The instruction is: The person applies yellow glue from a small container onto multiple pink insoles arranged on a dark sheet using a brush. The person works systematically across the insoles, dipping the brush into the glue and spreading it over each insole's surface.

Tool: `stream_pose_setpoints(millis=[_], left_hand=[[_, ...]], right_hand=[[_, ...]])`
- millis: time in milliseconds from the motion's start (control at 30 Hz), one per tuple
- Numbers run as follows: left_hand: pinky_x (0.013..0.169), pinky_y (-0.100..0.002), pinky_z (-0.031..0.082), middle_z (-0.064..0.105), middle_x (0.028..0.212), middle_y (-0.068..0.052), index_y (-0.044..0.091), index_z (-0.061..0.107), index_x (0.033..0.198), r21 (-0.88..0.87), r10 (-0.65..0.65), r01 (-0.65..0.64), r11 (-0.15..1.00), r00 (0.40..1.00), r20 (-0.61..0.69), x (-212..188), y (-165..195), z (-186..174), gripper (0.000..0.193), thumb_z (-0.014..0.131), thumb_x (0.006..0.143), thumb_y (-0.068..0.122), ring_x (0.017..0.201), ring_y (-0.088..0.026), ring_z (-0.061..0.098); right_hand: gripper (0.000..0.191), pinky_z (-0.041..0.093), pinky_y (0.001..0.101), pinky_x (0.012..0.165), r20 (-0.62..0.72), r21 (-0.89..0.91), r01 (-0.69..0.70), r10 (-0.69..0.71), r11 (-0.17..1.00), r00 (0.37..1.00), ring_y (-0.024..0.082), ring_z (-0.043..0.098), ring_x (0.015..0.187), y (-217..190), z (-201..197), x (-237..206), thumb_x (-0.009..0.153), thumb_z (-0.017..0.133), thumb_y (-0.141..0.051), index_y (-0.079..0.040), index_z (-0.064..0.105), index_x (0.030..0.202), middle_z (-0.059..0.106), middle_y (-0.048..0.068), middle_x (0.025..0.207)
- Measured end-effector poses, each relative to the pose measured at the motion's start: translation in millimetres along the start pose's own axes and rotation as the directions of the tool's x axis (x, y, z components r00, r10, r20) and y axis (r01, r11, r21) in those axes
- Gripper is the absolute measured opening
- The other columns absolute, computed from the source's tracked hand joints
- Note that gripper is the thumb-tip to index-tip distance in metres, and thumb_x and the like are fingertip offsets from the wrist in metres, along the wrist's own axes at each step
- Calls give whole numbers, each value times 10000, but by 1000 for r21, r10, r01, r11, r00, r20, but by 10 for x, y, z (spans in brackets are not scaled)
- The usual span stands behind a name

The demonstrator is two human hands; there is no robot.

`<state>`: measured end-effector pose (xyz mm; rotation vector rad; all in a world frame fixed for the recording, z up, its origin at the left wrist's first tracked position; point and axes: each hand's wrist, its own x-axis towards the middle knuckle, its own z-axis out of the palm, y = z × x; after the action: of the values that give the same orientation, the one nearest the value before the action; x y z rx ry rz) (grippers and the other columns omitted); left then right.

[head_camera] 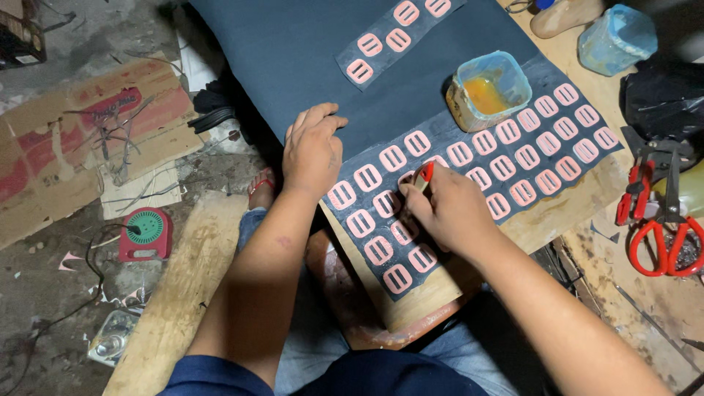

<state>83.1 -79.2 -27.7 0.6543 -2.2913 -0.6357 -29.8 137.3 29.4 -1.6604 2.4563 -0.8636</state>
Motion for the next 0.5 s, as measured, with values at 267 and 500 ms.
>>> stream_pose_setpoints(millis=[267, 500], left_hand=[[1095, -443, 412, 651, 1336, -96, 48, 758, 1066, 11, -8, 8, 1000, 1000, 3, -19, 10, -10, 328, 510, 853, 17, 1248, -294, 578], [1092, -443, 415, 653, 1334, -92, 49, 758, 1067, 1, -4, 4, 1000, 1000, -1, -10, 16, 5, 336, 504, 849, 22, 1242, -292, 579]], right_hand=[[278, 525, 416, 629, 9, 79, -20, 19, 997, 1000, 352, 688, 713, -65, 77, -147, 926, 746, -288, -25, 665, 895, 685, 180, 785], [232, 521, 343, 577, -29, 150, -160, 166, 976, 986, 244, 691, 608, 159, -143, -291, 908, 752, -222, -4, 680, 939, 717, 147, 771]])
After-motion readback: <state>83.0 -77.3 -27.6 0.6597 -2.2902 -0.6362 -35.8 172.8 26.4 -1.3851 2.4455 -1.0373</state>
